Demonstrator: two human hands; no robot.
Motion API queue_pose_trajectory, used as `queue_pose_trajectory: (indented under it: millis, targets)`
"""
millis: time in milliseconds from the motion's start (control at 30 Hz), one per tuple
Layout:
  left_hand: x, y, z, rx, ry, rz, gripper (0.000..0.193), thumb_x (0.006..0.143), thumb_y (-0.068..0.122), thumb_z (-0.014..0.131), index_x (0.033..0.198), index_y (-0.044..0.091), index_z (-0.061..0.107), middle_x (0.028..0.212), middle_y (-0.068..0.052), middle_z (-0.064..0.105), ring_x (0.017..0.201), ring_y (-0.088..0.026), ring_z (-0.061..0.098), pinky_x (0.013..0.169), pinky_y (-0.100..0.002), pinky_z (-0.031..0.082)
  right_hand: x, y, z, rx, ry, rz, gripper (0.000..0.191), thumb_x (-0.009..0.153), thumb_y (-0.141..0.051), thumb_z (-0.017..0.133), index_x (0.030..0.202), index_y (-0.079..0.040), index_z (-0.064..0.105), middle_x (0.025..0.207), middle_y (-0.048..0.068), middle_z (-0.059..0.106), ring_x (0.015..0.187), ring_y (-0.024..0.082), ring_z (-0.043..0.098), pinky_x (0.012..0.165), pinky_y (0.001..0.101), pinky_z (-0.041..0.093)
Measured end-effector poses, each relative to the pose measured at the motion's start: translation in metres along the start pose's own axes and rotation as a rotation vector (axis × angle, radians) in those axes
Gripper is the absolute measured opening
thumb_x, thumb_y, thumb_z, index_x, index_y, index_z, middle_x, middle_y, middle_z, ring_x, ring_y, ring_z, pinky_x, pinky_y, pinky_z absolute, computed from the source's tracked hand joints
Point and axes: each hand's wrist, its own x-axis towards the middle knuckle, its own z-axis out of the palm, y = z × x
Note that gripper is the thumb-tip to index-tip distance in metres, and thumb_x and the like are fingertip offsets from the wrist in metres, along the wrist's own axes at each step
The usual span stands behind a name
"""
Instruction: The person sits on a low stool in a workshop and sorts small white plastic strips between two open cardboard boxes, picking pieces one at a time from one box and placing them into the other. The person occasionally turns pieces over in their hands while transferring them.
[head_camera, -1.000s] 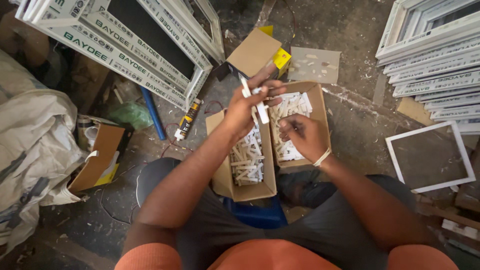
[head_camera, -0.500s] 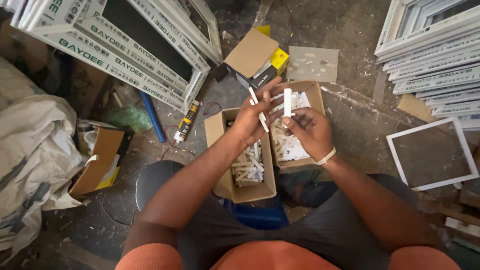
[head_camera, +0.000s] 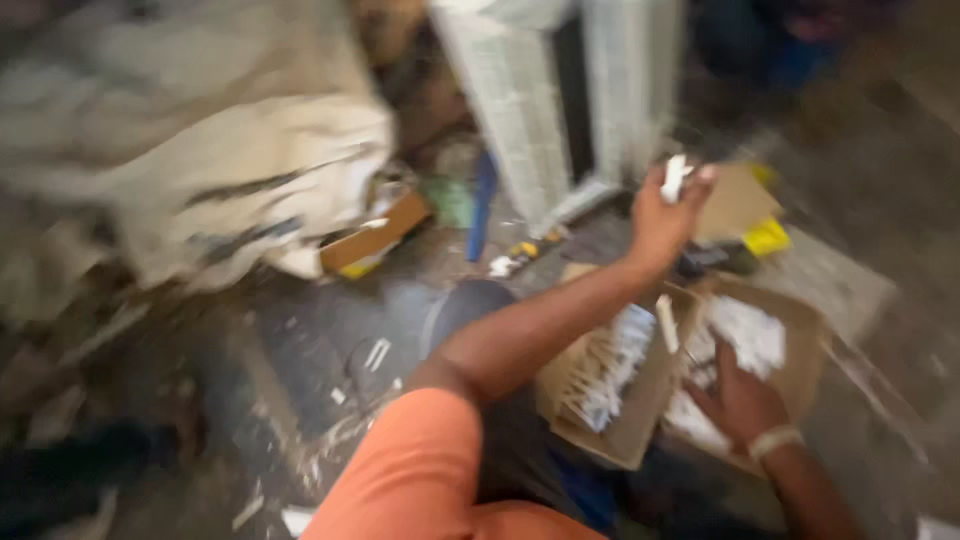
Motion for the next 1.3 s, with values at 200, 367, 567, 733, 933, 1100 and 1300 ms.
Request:
queue_pose_trajectory:
  millis: [200,367,567,733,933,1100,1300]
  targets:
    - [0.030,0.105,-0.096,-0.058,0.507,0.921,0.017,0.111,0.025,0.066,0.101,0.014,0.058,0.123,-0.008,0.049,0.106,-0.020,0.051,0.090,-0.032,0.045,0.008,0.020,0.032,0.024,-0.334,-0.223,0.091,0.084,-0.047,0.076,0.158,-0.026,0.028,0.126,0.015,0.074,0.116,0.029,0.073,0.102,0.0423,0.057]
    - [0.072,0.087,-0.141,0.227,0.522,0.546,0.023,0.092,0.020,0.072,0.104,0.004,0.061,0.079,-0.018,0.065,0.070,-0.031,0.062,0.069,-0.044,0.049,0.017,0.002,0.017,0.054,-0.257,-0.149,0.095,0.085,-0.048,0.079,0.160,-0.024,0.026,0.134,0.018,0.067,0.123,0.031,0.068,0.102,0.0443,0.057]
    - [0.061,0.035,-0.108,0.272,-0.063,0.219,0.037,0.083,0.045,0.076,0.101,0.013,0.078,0.081,-0.010,0.079,0.076,-0.028,0.078,0.070,-0.040,0.059,-0.008,-0.043,-0.025,0.100,-0.008,-0.302,0.087,0.082,-0.048,0.078,0.155,-0.020,0.039,0.129,0.014,0.072,0.122,0.029,0.069,0.103,0.0422,0.055]
    - [0.025,0.040,-0.100,0.305,0.107,0.212,0.044,0.094,0.053,0.066,0.111,0.013,0.076,0.088,-0.014,0.078,0.085,-0.033,0.077,0.076,-0.044,0.059,-0.025,-0.055,-0.033,0.142,0.085,-0.306,0.080,0.083,-0.047,0.073,0.153,-0.019,0.045,0.128,0.013,0.073,0.118,0.028,0.072,0.102,0.0414,0.056]
    - [0.005,0.056,-0.119,0.569,0.109,0.007,0.058,0.091,0.054,0.060,0.132,0.014,0.051,0.101,-0.025,0.073,0.099,-0.048,0.069,0.085,-0.057,0.051,-0.047,-0.051,-0.017,0.026,-0.008,-0.170,0.085,0.081,-0.049,0.076,0.153,-0.018,0.043,0.130,0.016,0.071,0.122,0.030,0.068,0.102,0.0428,0.055]
    - [0.026,0.044,-0.122,0.164,-0.095,-0.020,0.051,0.095,0.049,0.046,0.125,0.013,0.063,0.088,-0.008,0.067,0.077,-0.027,0.056,0.066,-0.041,0.043,-0.100,-0.032,-0.017,0.159,0.138,-0.193,0.074,0.087,-0.045,0.074,0.147,-0.010,0.049,0.128,0.018,0.069,0.118,0.030,0.069,0.097,0.0426,0.054]
    - [0.035,0.034,-0.120,-0.112,-0.559,-0.402,0.046,0.096,0.041,0.042,0.115,0.011,0.070,0.081,0.000,0.070,0.062,-0.013,0.052,0.052,-0.028,0.039,-0.145,-0.011,-0.078,-0.017,0.378,-0.160,0.055,0.091,-0.043,0.073,0.131,-0.006,0.063,0.116,0.022,0.070,0.104,0.035,0.070,0.089,0.0448,0.055]
